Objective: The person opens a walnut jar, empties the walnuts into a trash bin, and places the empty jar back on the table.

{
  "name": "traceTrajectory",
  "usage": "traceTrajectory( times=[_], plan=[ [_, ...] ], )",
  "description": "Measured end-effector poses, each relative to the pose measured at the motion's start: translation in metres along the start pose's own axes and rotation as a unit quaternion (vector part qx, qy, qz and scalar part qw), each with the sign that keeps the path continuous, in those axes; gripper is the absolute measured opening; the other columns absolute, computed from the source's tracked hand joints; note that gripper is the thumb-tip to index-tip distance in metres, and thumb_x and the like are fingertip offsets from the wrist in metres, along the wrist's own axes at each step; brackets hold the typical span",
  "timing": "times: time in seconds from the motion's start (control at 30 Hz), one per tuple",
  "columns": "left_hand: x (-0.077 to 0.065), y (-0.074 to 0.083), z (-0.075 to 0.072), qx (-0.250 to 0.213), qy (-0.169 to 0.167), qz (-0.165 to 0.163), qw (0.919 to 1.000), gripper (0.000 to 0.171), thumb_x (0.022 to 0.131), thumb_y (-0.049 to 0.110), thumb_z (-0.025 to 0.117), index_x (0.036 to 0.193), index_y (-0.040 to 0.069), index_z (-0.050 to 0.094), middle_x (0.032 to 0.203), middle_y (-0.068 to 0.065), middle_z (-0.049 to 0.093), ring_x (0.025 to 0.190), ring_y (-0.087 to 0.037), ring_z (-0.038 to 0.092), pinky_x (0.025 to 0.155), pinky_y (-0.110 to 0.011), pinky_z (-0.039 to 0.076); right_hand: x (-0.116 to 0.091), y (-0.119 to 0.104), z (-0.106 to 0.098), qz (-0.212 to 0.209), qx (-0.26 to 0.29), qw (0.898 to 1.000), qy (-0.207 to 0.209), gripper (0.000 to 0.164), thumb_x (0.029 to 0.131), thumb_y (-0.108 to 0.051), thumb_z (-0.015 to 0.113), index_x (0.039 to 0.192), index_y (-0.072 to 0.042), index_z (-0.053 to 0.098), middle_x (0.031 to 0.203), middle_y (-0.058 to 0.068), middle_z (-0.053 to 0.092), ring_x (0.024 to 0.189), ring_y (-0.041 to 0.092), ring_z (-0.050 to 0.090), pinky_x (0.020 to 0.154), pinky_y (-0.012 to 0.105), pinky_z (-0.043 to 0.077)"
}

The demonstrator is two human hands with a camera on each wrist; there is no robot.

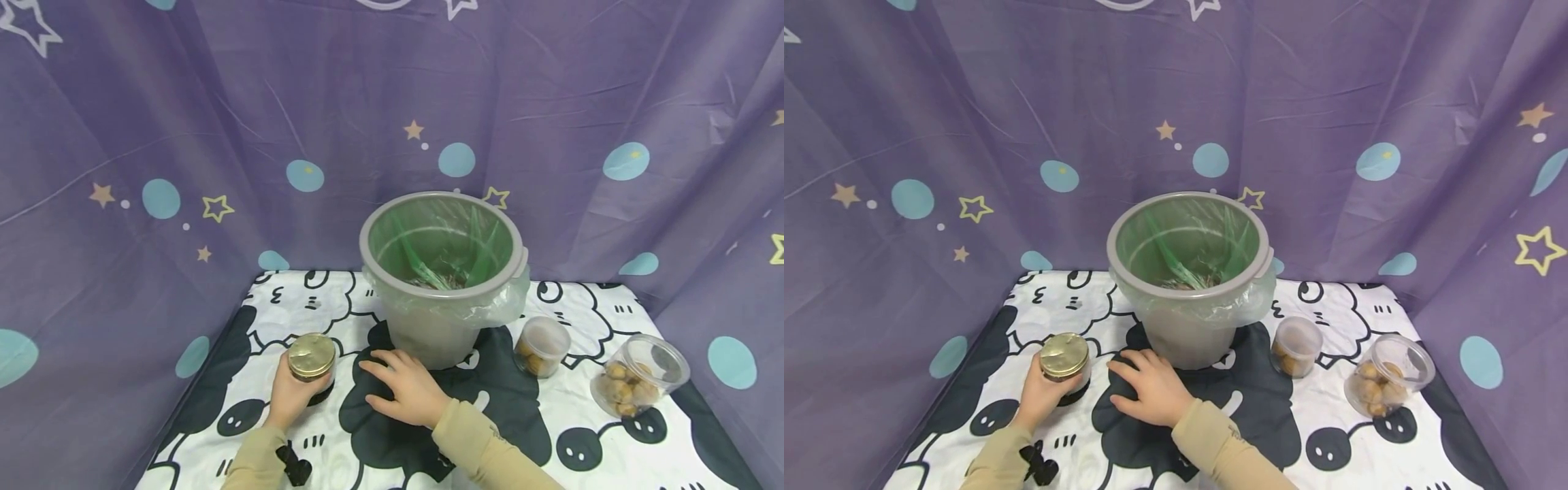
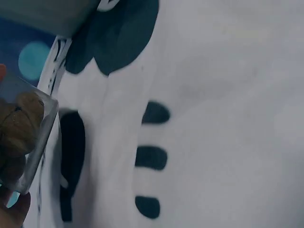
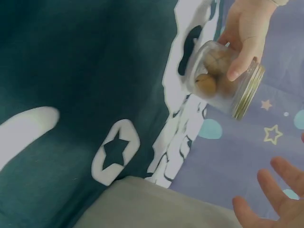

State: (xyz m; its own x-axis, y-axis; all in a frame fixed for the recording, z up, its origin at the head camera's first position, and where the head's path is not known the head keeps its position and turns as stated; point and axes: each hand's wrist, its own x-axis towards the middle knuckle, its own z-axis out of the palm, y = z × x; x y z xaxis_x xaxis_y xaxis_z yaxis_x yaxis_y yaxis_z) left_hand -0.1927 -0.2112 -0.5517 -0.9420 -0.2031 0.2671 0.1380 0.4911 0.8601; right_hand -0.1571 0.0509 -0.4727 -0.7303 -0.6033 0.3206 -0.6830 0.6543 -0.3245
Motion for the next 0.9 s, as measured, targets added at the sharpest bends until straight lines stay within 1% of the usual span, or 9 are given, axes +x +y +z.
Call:
traceTrajectory(
  times=[0.07, 0.13, 0.23, 0.3, 0.4, 0.5, 0.6, 0.73, 0.9],
  plan=[
    [-0.003, 0.006, 0.000, 0.007, -0.014, 0.011, 0.9998, 0.090, 0.060, 0.012, 0.087, 0.133, -0.002, 0.038, 0.128, -0.022, 0.049, 0.119, -0.037, 0.048, 0.102, -0.051, 0.036, 0.002, -0.003, -0.002, 0.002, 0.001, 1.000, 0.005, 0.051, 0.091, -0.045, 0.057, 0.138, -0.026, 0.048, 0.138, 0.003, 0.048, 0.119, 0.023, 0.051, 0.092, 0.045, 0.049],
    [-0.005, 0.012, 0.001, 0.020, -0.025, 0.019, 0.9993, 0.092, 0.059, 0.012, 0.087, 0.134, -0.001, 0.038, 0.129, -0.022, 0.048, 0.121, -0.037, 0.047, 0.103, -0.051, 0.035, 0.003, -0.005, -0.003, 0.004, 0.000, 1.000, 0.009, 0.052, 0.091, -0.045, 0.057, 0.138, -0.026, 0.047, 0.137, 0.004, 0.048, 0.119, 0.023, 0.051, 0.091, 0.045, 0.049],
    [-0.009, 0.021, 0.000, 0.049, -0.039, 0.034, 0.9974, 0.094, 0.058, 0.014, 0.088, 0.135, -0.002, 0.037, 0.130, -0.023, 0.046, 0.123, -0.038, 0.045, 0.105, -0.052, 0.035, 0.006, -0.008, -0.004, 0.010, 0.000, 1.000, 0.009, 0.054, 0.091, -0.047, 0.056, 0.139, -0.026, 0.046, 0.137, 0.004, 0.047, 0.119, 0.024, 0.051, 0.090, 0.045, 0.050],
    [-0.010, 0.026, 0.000, 0.064, -0.041, 0.052, 0.9957, 0.094, 0.058, 0.015, 0.088, 0.135, -0.003, 0.037, 0.130, -0.023, 0.046, 0.122, -0.038, 0.045, 0.105, -0.052, 0.035, 0.007, -0.009, -0.004, 0.013, 0.004, 1.000, 0.007, 0.055, 0.091, -0.049, 0.056, 0.140, -0.026, 0.045, 0.138, 0.005, 0.047, 0.120, 0.025, 0.051, 0.089, 0.045, 0.050],
    [-0.011, 0.032, 0.000, 0.080, -0.036, 0.091, 0.9920, 0.094, 0.055, 0.018, 0.089, 0.133, -0.003, 0.040, 0.127, -0.023, 0.048, 0.120, -0.039, 0.047, 0.103, -0.052, 0.038, 0.009, -0.010, -0.005, 0.011, 0.004, 1.000, 0.008, 0.057, 0.091, -0.051, 0.055, 0.139, -0.025, 0.045, 0.138, 0.006, 0.046, 0.119, 0.025, 0.051, 0.088, 0.045, 0.051],
    [-0.011, 0.037, 0.001, 0.094, -0.028, 0.134, 0.9861, 0.093, 0.051, 0.021, 0.090, 0.129, -0.002, 0.043, 0.122, -0.022, 0.051, 0.114, -0.038, 0.050, 0.098, -0.052, 0.041, 0.011, -0.012, -0.007, 0.003, 0.003, 1.000, 0.021, 0.057, 0.090, -0.050, 0.056, 0.138, -0.022, 0.047, 0.136, 0.007, 0.047, 0.118, 0.025, 0.051, 0.087, 0.045, 0.051],
    [-0.013, 0.041, 0.003, 0.116, -0.025, 0.167, 0.9787, 0.091, 0.048, 0.023, 0.090, 0.125, 0.000, 0.046, 0.117, -0.018, 0.053, 0.108, -0.035, 0.053, 0.094, -0.050, 0.045, 0.014, -0.014, -0.008, -0.007, 0.006, 0.999, 0.036, 0.057, 0.089, -0.049, 0.058, 0.137, -0.019, 0.049, 0.133, 0.008, 0.049, 0.115, 0.025, 0.052, 0.088, 0.044, 0.051],
    [-0.017, 0.047, 0.004, 0.139, -0.029, 0.197, 0.9699, 0.090, 0.046, 0.025, 0.089, 0.123, 0.004, 0.048, 0.114, -0.015, 0.054, 0.105, -0.030, 0.054, 0.090, -0.047, 0.047, 0.017, -0.019, -0.008, -0.017, 0.001, 0.999, 0.049, 0.058, 0.088, -0.049, 0.060, 0.136, -0.019, 0.049, 0.131, 0.009, 0.050, 0.112, 0.025, 0.053, 0.087, 0.044, 0.051],
    [-0.022, 0.055, 0.002, 0.141, -0.036, 0.236, 0.9607, 0.091, 0.046, 0.028, 0.089, 0.123, 0.004, 0.048, 0.114, -0.014, 0.055, 0.105, -0.030, 0.054, 0.090, -0.045, 0.047, 0.018, -0.023, -0.005, -0.022, -0.013, 0.998, 0.055, 0.060, 0.085, -0.050, 0.064, 0.136, -0.022, 0.049, 0.132, 0.008, 0.049, 0.111, 0.024, 0.053, 0.085, 0.043, 0.052]
  ],
)
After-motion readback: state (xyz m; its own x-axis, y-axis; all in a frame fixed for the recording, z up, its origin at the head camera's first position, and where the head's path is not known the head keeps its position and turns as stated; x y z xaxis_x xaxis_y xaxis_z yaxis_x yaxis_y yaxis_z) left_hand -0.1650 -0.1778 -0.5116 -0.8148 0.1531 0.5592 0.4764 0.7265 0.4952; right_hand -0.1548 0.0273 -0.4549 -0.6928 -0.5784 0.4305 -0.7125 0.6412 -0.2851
